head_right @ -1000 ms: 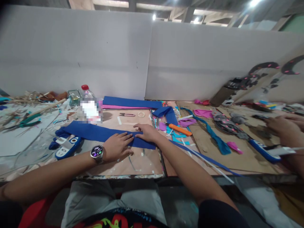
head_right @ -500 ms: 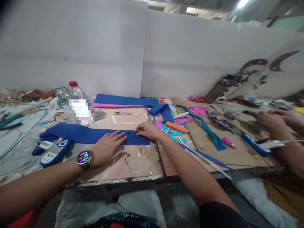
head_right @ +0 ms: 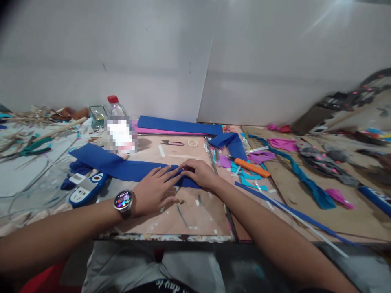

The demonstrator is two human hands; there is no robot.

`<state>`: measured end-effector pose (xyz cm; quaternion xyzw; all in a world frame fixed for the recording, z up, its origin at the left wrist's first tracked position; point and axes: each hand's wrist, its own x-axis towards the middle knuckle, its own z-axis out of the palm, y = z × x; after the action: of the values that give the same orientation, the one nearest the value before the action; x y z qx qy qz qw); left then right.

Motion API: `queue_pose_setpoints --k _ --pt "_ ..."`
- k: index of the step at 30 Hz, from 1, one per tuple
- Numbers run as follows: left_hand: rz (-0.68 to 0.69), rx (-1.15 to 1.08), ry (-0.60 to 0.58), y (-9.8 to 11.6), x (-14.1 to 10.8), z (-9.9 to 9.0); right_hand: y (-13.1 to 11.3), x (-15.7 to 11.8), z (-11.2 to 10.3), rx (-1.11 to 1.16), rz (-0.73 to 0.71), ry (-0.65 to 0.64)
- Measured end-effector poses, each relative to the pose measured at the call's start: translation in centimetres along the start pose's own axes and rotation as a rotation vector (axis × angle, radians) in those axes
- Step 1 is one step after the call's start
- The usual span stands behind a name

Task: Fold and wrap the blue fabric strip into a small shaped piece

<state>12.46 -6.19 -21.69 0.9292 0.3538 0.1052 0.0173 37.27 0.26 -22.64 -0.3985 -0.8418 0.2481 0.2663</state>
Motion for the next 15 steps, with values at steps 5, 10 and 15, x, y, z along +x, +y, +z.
queue_pose_setpoints --k 5,10,15 --pt "0.004 -0.002 -0.025 -0.33 0.04 0.15 0.23 0.19 0.14 0.020 0.004 0.024" --pt "0.001 -0.012 -0.028 -0.46 0.05 0.13 0.39 0.13 -0.51 -0.041 0.009 0.096" --pt "-0.003 -0.004 -0.022 -0.42 0.07 -0.04 0.55 0.11 -0.20 0.045 -0.001 0.081"
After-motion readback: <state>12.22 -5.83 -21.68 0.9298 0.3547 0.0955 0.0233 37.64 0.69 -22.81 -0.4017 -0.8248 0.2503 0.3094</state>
